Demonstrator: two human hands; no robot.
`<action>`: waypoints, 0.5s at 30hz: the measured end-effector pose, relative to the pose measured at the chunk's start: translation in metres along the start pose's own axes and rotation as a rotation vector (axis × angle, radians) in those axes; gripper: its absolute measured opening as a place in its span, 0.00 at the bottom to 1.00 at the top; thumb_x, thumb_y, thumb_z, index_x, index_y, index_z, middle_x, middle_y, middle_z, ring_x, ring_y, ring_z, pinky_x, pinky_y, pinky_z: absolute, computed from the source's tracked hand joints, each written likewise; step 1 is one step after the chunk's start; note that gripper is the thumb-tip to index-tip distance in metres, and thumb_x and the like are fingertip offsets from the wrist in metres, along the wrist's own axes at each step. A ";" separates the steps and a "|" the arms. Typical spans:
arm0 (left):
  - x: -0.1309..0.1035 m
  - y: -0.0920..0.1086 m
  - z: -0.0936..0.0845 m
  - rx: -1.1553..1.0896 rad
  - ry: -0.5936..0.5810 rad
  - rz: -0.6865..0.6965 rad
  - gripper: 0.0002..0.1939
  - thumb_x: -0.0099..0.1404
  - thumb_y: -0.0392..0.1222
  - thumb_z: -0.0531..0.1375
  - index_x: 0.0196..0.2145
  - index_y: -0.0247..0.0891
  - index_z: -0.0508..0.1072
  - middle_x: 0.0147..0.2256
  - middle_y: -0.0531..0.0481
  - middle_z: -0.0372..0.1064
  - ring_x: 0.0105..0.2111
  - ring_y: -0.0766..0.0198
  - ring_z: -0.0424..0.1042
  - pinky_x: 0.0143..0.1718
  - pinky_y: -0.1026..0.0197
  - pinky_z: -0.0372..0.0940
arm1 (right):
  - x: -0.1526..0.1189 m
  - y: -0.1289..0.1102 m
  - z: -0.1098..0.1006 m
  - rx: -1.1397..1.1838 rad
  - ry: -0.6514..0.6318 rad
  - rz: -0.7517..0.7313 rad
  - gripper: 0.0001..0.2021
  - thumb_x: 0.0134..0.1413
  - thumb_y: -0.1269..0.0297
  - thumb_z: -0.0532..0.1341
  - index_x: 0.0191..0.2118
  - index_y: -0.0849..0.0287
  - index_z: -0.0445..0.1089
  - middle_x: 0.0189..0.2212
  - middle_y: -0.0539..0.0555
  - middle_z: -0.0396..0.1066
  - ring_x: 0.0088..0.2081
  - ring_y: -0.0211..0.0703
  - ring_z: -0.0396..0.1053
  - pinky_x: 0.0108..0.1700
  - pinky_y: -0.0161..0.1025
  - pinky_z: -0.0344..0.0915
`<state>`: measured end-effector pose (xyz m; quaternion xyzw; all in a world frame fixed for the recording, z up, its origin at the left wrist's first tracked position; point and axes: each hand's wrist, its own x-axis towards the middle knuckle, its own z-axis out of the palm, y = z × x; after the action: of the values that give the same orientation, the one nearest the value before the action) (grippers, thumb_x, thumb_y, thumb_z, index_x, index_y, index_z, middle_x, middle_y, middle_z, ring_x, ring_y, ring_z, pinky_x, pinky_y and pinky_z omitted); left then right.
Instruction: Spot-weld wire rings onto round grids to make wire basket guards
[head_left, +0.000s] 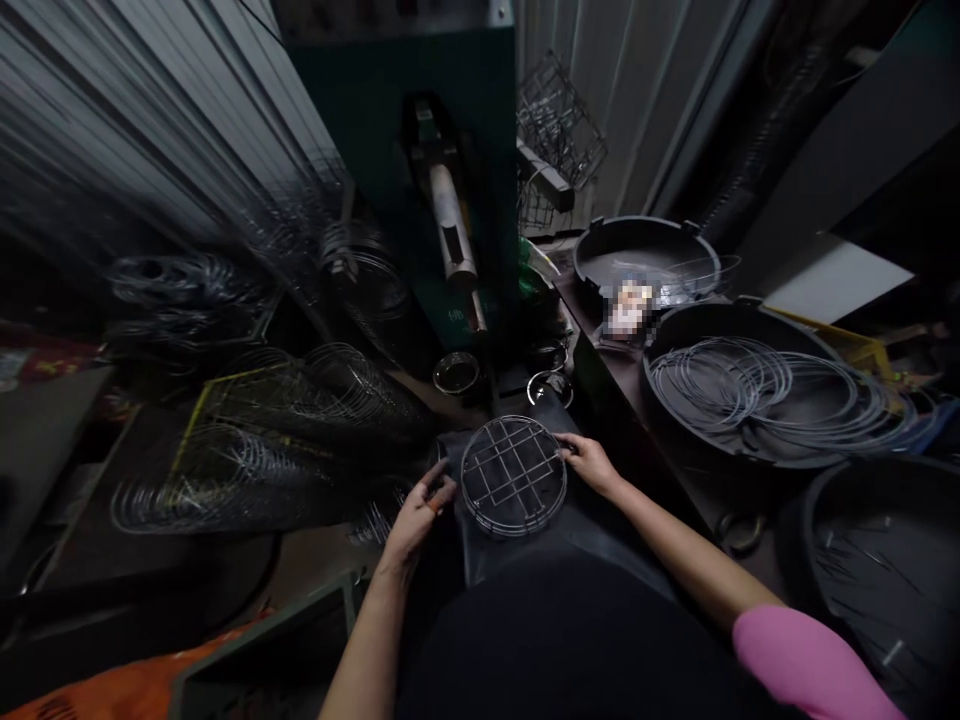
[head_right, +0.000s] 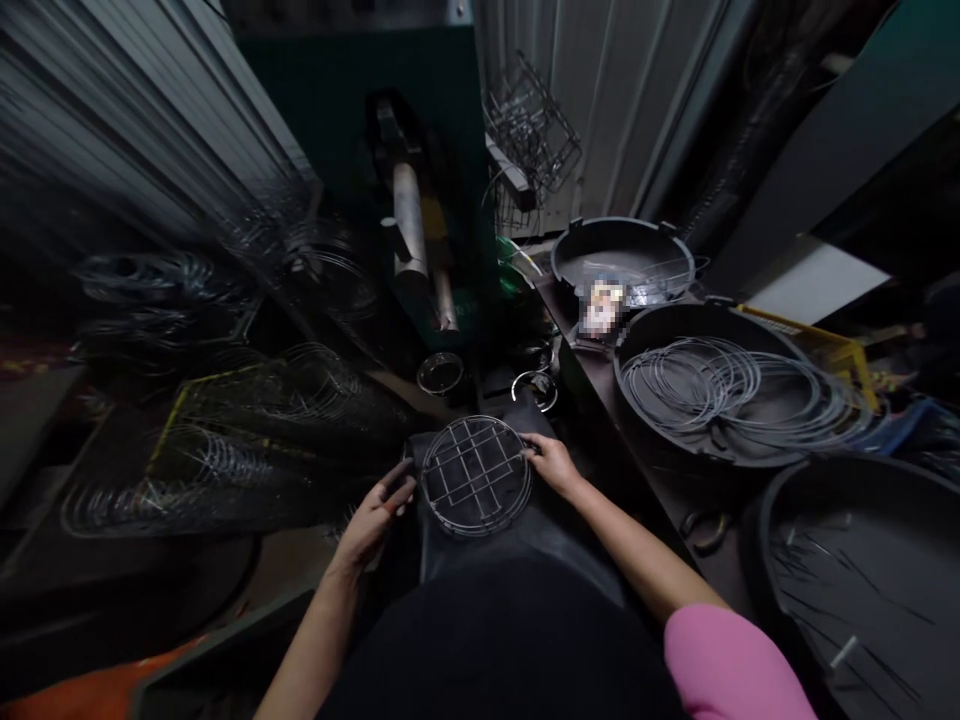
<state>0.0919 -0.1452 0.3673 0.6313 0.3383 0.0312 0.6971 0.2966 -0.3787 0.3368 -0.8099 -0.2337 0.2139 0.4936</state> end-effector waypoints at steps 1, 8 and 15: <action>0.002 0.002 0.003 -0.032 0.014 -0.024 0.37 0.52 0.55 0.63 0.56 0.36 0.63 0.30 0.51 0.65 0.25 0.71 0.62 0.26 0.68 0.57 | -0.001 0.000 -0.001 -0.003 0.014 0.010 0.14 0.48 0.70 0.59 0.42 0.54 0.74 0.39 0.52 0.75 0.43 0.46 0.71 0.50 0.43 0.65; 0.009 0.013 0.028 0.026 -0.022 -0.006 0.35 0.54 0.57 0.61 0.56 0.37 0.64 0.41 0.44 0.72 0.40 0.58 0.71 0.40 0.58 0.66 | 0.005 -0.018 -0.006 0.026 0.042 0.028 0.13 0.50 0.65 0.59 0.43 0.56 0.73 0.40 0.53 0.75 0.44 0.46 0.71 0.49 0.43 0.65; 0.006 0.020 0.025 0.143 -0.052 0.034 0.31 0.57 0.52 0.59 0.56 0.37 0.63 0.55 0.45 0.63 0.57 0.55 0.59 0.59 0.53 0.52 | 0.005 -0.025 0.001 0.047 0.072 -0.001 0.14 0.52 0.66 0.57 0.44 0.56 0.73 0.43 0.54 0.74 0.47 0.47 0.70 0.51 0.44 0.65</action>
<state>0.1166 -0.1600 0.3821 0.6858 0.3107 0.0026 0.6581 0.2953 -0.3647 0.3584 -0.8053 -0.2112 0.1895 0.5206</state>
